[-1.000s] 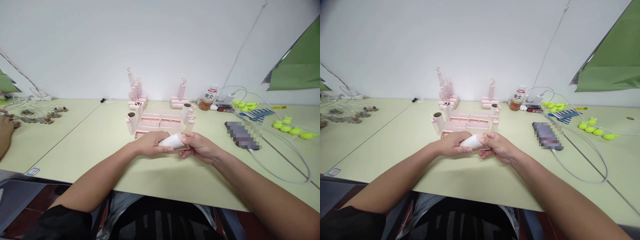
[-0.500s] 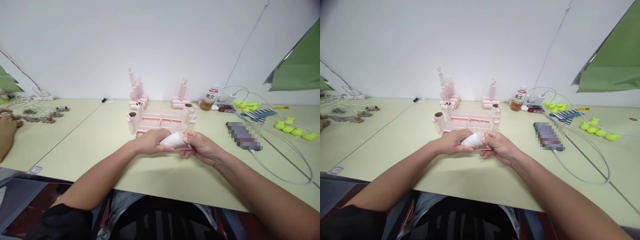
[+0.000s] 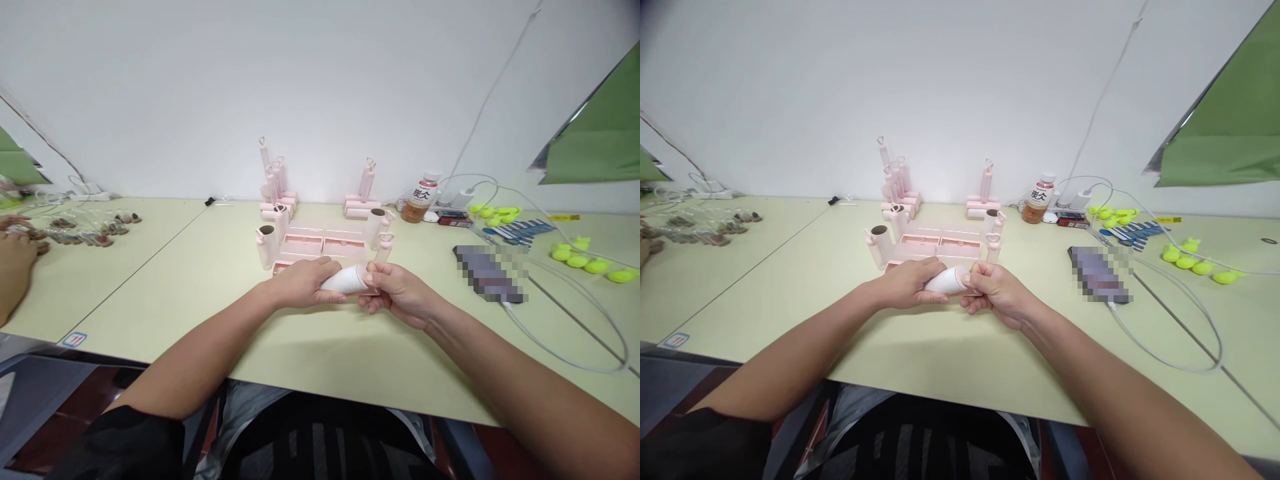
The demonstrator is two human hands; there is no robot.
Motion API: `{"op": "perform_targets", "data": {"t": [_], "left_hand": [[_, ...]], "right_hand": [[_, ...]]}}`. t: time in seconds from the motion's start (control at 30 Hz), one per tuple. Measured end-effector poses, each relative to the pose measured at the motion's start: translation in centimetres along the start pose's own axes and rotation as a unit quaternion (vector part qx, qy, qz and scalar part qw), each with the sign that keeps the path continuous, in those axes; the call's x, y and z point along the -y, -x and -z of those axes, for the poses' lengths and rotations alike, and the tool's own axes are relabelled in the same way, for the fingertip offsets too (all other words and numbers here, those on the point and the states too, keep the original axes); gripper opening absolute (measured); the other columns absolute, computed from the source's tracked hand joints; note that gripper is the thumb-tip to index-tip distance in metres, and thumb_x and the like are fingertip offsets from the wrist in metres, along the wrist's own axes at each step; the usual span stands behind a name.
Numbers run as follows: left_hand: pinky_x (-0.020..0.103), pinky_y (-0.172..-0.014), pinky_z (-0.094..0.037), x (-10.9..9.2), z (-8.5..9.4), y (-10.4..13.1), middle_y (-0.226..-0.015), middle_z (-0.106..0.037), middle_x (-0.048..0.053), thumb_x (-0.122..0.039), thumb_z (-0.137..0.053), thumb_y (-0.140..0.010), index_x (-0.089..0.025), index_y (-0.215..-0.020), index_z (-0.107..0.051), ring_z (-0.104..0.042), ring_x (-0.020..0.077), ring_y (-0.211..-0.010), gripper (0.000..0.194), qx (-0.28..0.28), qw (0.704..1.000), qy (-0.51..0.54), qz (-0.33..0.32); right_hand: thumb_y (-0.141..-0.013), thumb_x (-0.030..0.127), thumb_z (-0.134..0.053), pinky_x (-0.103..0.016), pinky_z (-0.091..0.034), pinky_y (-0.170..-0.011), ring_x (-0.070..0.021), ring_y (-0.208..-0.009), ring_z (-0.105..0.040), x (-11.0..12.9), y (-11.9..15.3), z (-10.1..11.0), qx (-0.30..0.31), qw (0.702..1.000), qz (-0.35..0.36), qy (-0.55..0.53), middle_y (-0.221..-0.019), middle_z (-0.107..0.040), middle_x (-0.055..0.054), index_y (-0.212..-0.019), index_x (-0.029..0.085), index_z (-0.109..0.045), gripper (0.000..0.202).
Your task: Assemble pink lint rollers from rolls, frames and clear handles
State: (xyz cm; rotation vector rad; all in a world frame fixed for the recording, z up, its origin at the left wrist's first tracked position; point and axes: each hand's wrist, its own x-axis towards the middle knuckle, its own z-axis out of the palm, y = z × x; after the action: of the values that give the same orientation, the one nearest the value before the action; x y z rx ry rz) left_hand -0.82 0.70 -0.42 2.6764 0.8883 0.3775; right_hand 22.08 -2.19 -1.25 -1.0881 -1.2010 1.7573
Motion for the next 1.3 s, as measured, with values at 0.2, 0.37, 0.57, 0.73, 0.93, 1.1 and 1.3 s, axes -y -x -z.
{"op": "perform_targets", "data": {"t": [0.2,0.37,0.57,0.73,0.93,1.1,1.3], "left_hand": [[0.029,-0.063,-0.039,-0.5,0.3,0.3,-0.100,-0.062,0.006,-0.072,-0.041,-0.088,-0.019,-0.106,-0.057,-0.060,0.0216,-0.083,0.058,-0.002,0.999,-0.029,0.024],[0.028,-0.063,-0.039,-0.9,0.5,0.5,-0.100,-0.063,0.005,-0.072,-0.042,-0.088,-0.020,-0.109,-0.055,-0.061,0.0215,-0.082,0.058,0.004,0.999,-0.032,0.031],[0.029,-0.061,-0.038,-1.2,0.2,0.3,-0.102,-0.063,0.006,-0.070,-0.042,-0.089,-0.020,-0.104,-0.055,-0.062,0.0215,-0.080,0.054,0.027,0.998,-0.048,0.041],[0.030,-0.063,-0.040,-1.2,-0.3,0.2,-0.097,-0.066,0.007,-0.072,-0.041,-0.088,-0.019,-0.103,-0.055,-0.063,0.0238,-0.079,0.057,0.023,0.996,-0.058,0.059],[0.032,-0.065,-0.044,-1.6,-0.7,0.3,-0.101,-0.069,0.009,-0.062,-0.044,-0.090,-0.018,-0.123,-0.049,-0.066,0.0265,-0.082,0.055,0.021,0.997,0.007,0.074],[0.035,-0.075,-0.048,-1.4,-1.2,0.5,-0.121,-0.065,0.013,-0.051,-0.053,-0.087,-0.019,-0.154,-0.004,-0.067,0.0280,-0.094,0.089,-0.010,0.994,0.072,0.084],[0.036,-0.078,-0.048,-0.9,-1.7,0.5,-0.112,-0.068,0.010,-0.051,-0.053,-0.088,-0.020,-0.152,-0.010,-0.066,0.0268,-0.094,0.083,-0.005,0.990,0.129,0.055]], "right_hand": [[-0.071,0.047,-0.082,-0.022,-0.055,-0.048,-0.0133,-0.058,-0.066,-0.1,0.1,-0.2,-0.002,1.000,0.016,0.001,-0.072,-0.066,-0.002,-0.082,0.017,-0.056,0.041],[-0.071,0.051,-0.081,-0.020,-0.054,-0.044,-0.0121,-0.056,-0.064,-0.1,0.3,-0.6,-0.004,1.000,0.012,0.006,-0.073,-0.066,-0.003,-0.084,0.016,-0.058,0.044],[-0.071,0.046,-0.082,-0.019,-0.053,-0.041,-0.0126,-0.053,-0.065,-0.4,0.1,-0.5,-0.019,1.000,0.005,0.000,-0.064,-0.060,0.001,-0.074,0.018,-0.053,0.041],[-0.071,0.047,-0.082,-0.019,-0.053,-0.041,-0.0134,-0.053,-0.066,-0.5,-0.1,-0.3,-0.034,0.999,0.009,0.001,-0.064,-0.063,0.001,-0.076,0.020,-0.048,0.044],[-0.073,0.055,-0.077,-0.022,-0.055,-0.045,-0.0129,-0.053,-0.065,-0.2,0.0,-0.4,-0.047,0.996,0.063,0.033,-0.069,-0.065,0.001,-0.092,0.022,-0.053,0.046],[-0.077,0.048,-0.076,-0.030,-0.059,-0.055,-0.0164,-0.060,-0.068,-0.3,0.4,-0.8,-0.047,0.979,0.162,0.111,-0.071,-0.069,-0.001,-0.108,0.019,-0.061,0.045],[-0.076,0.051,-0.075,-0.031,-0.058,-0.052,-0.0165,-0.054,-0.066,-0.5,0.5,-1.1,-0.064,0.973,0.180,0.128,-0.066,-0.069,-0.001,-0.104,0.018,-0.067,0.044]]}}
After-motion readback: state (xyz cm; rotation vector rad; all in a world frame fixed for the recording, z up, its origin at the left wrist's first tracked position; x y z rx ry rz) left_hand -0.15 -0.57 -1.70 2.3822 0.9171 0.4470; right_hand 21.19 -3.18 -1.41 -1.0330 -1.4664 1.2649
